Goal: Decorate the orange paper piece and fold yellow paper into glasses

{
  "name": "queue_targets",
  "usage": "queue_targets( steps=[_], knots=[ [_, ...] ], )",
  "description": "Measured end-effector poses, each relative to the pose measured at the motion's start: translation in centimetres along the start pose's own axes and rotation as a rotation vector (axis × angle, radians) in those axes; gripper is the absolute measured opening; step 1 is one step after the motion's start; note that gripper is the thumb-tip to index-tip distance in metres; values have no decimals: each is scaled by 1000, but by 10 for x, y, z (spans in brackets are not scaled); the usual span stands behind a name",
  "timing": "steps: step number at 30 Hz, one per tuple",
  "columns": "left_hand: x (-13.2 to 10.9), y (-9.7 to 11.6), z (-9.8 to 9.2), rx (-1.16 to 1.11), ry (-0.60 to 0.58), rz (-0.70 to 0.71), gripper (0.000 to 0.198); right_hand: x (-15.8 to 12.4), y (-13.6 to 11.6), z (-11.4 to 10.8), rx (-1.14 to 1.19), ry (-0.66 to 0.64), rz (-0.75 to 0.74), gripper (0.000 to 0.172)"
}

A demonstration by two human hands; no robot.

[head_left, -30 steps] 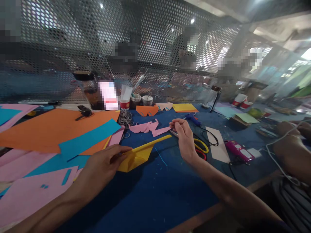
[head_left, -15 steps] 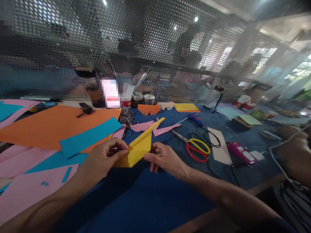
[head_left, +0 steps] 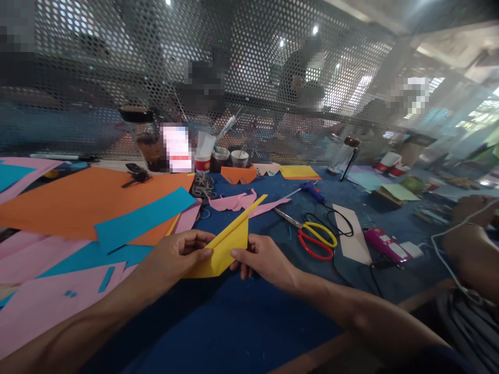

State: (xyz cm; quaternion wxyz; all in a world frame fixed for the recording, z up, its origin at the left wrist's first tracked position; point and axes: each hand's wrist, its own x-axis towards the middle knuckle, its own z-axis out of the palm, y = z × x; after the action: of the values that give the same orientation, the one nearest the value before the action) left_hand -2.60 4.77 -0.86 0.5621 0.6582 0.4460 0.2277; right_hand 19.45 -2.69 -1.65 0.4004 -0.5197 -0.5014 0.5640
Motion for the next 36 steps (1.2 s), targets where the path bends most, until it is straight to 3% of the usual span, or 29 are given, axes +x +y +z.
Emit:
queue_targets(
  steps=[6, 16, 27, 36],
  knots=[
    [1, 4, 1, 34, 8, 20, 42, 1, 0, 0, 6, -21, 11, 12],
    [1, 5, 0, 7, 32, -33, 49, -1, -1, -2, 5, -25, 1, 16],
    [5, -9, -1, -17, -78, -76, 51, -2, -3, -1, -22, 29, 12, 19],
    [0, -2, 2, -89, -72, -143, 45, 0, 0, -4, -9, -5, -7, 21]
  ],
)
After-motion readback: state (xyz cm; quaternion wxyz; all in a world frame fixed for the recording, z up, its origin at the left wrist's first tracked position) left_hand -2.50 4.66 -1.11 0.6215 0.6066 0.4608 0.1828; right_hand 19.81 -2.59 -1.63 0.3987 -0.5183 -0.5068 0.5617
